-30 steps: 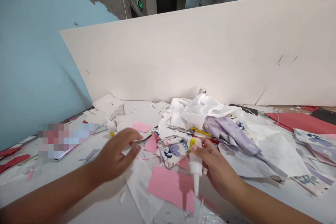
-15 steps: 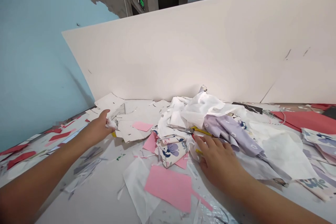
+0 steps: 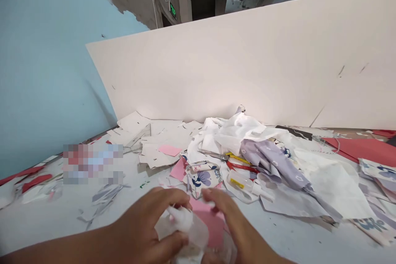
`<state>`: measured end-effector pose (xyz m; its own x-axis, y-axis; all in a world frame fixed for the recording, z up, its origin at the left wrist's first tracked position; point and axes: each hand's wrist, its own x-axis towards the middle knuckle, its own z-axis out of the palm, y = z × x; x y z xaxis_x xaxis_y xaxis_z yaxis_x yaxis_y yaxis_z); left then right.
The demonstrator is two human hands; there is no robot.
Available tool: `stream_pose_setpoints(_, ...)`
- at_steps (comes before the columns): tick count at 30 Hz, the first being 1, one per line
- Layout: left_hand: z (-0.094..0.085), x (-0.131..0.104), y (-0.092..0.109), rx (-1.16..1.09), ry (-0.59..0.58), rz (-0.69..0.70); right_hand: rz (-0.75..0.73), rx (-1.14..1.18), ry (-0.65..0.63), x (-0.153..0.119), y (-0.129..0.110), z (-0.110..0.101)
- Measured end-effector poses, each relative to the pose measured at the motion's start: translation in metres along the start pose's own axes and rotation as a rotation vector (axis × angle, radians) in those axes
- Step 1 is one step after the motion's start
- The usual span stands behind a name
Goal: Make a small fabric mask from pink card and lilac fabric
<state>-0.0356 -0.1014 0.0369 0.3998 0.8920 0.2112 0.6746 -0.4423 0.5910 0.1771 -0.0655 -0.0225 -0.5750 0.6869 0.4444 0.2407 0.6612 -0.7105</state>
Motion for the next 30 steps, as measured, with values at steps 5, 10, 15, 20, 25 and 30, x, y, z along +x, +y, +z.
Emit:
stream_pose_setpoints(5, 0.026, 0.013, -0.016, -0.686, -0.026, -0.254, 0.310, 0.676, -0.199, 0.004, -0.003, 0.013)
stream_pose_setpoints(10, 0.024, 0.021, -0.028, -0.688, 0.055, -0.238, 0.399, 0.875, -0.139, 0.011, -0.001, 0.009)
stream_pose_setpoints(15, 0.004, 0.021, -0.015, -0.299, 0.113, -0.133, 0.380, 0.695, -0.128, 0.007, -0.001, 0.005)
stream_pose_setpoints(20, -0.007, 0.008, -0.008, 0.187, -0.049, 0.250, 0.326, 0.411, -0.099, -0.004, 0.000, 0.001)
stream_pose_setpoints(25, -0.005, -0.003, -0.009, 0.147, 0.010, 0.204, 0.332, 0.532, -0.137, -0.004, -0.001, 0.002)
stream_pose_setpoints(30, -0.004, -0.007, -0.014, 0.028, -0.034, -0.122, 0.399, 0.715, -0.020, 0.005, -0.001, -0.001)
